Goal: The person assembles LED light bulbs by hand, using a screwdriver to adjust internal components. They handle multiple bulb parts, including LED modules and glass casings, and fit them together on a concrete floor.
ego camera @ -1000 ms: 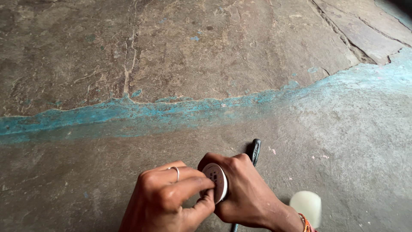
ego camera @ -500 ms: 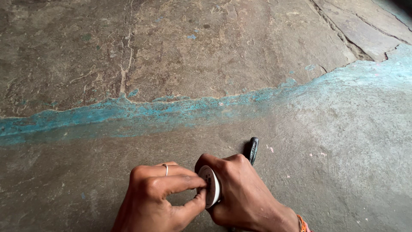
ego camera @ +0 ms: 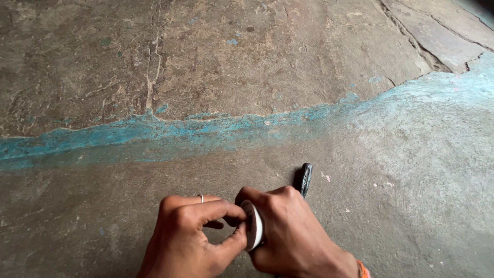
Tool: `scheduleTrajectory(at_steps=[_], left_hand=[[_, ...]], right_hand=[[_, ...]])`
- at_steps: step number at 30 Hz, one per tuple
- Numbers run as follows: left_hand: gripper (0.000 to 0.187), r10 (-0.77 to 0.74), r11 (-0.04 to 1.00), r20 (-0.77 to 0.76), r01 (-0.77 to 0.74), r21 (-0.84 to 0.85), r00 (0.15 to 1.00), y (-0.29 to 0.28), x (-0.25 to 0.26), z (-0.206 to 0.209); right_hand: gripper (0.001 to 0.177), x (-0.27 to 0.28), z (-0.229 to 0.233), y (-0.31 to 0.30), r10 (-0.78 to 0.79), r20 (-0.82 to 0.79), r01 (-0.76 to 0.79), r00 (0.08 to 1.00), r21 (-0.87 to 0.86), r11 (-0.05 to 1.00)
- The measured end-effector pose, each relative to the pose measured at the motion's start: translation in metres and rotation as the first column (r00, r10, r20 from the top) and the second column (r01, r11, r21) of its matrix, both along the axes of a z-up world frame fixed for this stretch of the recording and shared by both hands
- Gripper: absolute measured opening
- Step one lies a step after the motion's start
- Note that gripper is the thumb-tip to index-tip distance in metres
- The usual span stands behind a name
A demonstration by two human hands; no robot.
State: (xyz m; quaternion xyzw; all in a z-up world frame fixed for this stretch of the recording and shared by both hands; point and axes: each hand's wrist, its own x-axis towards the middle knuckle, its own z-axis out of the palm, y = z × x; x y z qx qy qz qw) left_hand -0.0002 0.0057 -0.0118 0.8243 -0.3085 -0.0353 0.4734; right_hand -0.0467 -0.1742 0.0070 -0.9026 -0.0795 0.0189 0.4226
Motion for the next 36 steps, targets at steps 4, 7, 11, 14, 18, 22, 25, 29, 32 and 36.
scheduleTrajectory(at_steps=[4,7,11,14,18,22,25,29,32,36], left_hand=[[0.017,-0.003,0.996,-0.010,0.002,-0.087,1.000,-0.001,0.001,0.008],[0.022,-0.018,0.967,0.069,0.035,-0.251,0.997,-0.002,0.000,0.012],[0.024,-0.065,0.981,0.204,0.101,-0.167,0.977,-0.008,0.003,0.011],[0.022,-0.058,0.986,0.236,0.093,-0.138,0.970,-0.011,0.001,0.009],[0.020,0.028,0.994,0.237,-0.003,-0.107,0.971,-0.013,-0.002,0.010],[0.022,0.109,0.987,0.219,-0.079,-0.140,0.970,-0.010,0.000,0.017],[0.063,-0.056,0.985,0.049,0.063,-0.159,0.997,-0.011,0.001,0.018],[0.050,0.015,0.974,0.009,-0.013,-0.225,1.000,-0.015,0.001,0.007],[0.039,0.087,0.978,-0.117,-0.107,-0.182,0.989,-0.010,0.002,-0.001],[0.038,0.155,0.933,-0.349,-0.253,-0.255,0.924,-0.002,0.006,0.000]], right_hand=[[0.030,0.007,0.003,-0.012,0.035,-0.061,-0.024,0.998,0.175,0.984],[0.034,0.010,-0.002,-0.015,0.012,-0.143,0.001,0.990,0.091,0.996],[0.032,0.012,-0.010,-0.015,0.119,0.003,-0.119,0.993,0.069,0.991],[0.030,0.010,-0.015,-0.015,0.102,-0.034,-0.099,0.994,0.080,0.992],[0.033,0.007,-0.015,-0.016,0.023,-0.239,0.052,0.971,0.304,0.951],[0.057,0.003,-0.016,-0.016,0.092,-0.330,0.102,0.939,0.525,0.845],[0.083,0.003,-0.024,-0.020,0.233,-0.290,0.068,0.928,0.747,0.661],[0.082,0.003,-0.027,-0.025,0.263,-0.191,-0.063,0.946,0.687,0.724],[0.079,0.008,-0.012,-0.018,0.255,-0.320,0.104,0.913,0.784,0.612],[0.070,0.018,0.026,-0.028,-0.129,-0.396,0.161,0.909,0.049,0.986]])
